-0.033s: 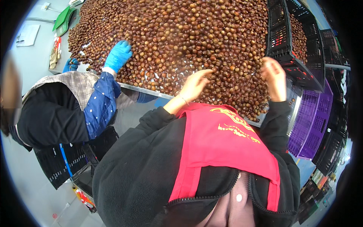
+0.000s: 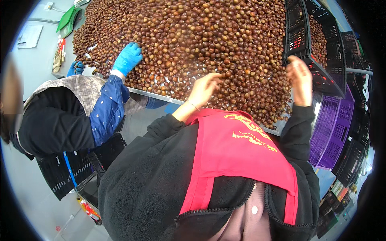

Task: The person sorts chestnuts on a large metal table by hand, picking up individual nuts and placing them into a black crate. Another worker wearing blue gloves also sorts chestnuts nearby. The camera wearer repeatedly scoops and transfers chestnuts into the crate throughout the clip.

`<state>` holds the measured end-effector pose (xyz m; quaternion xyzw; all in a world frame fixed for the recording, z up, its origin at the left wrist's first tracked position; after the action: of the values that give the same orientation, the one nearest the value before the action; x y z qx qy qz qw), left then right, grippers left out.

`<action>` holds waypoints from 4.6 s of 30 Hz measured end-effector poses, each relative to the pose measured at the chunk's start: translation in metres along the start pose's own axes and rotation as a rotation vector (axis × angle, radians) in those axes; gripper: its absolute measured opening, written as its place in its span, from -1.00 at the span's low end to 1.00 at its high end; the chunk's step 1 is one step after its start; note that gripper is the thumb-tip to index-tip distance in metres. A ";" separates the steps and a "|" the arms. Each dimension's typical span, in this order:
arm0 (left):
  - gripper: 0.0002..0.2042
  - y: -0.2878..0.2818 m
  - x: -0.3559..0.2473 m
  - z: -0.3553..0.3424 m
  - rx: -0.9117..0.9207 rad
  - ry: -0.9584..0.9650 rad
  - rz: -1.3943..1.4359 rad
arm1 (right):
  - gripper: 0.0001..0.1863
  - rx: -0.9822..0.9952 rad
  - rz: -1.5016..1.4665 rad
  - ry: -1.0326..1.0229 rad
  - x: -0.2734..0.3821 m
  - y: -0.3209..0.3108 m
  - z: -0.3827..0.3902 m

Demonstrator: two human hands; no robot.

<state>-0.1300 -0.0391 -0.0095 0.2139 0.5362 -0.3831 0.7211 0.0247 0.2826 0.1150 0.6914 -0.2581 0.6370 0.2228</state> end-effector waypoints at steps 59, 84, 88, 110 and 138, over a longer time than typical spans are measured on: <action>-0.55 -0.185 0.005 -0.043 -0.996 0.332 -0.617 | -0.70 0.643 0.155 0.334 -0.129 0.171 0.110; -0.87 -0.195 0.038 0.097 -0.959 0.076 -0.424 | -0.69 0.677 0.193 0.299 -0.125 0.170 0.112; -0.62 -0.257 0.064 0.120 -0.982 -0.024 -0.821 | -0.67 0.710 0.163 0.336 -0.124 0.173 0.115; -0.48 -0.267 0.058 0.080 -0.705 -0.131 -1.308 | -0.70 0.627 0.166 0.299 -0.118 0.162 0.113; -0.69 -0.036 -0.121 0.027 -0.324 0.395 -0.153 | -0.59 0.329 -0.445 0.286 -0.019 0.223 0.064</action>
<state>-0.1577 -0.0418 0.1169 0.1252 0.7356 -0.2964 0.5960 -0.0701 0.0721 0.0855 0.6612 0.0402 0.6965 0.2758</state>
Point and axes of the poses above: each hand's wrist, its own z-axis away from the middle knuckle, its own y-axis out of the palm, x = y × z, the point moved 8 cm from there along -z, towards the middle knuckle, and after that the axes turned 9 degrees about -y, right-handed, at the moved point
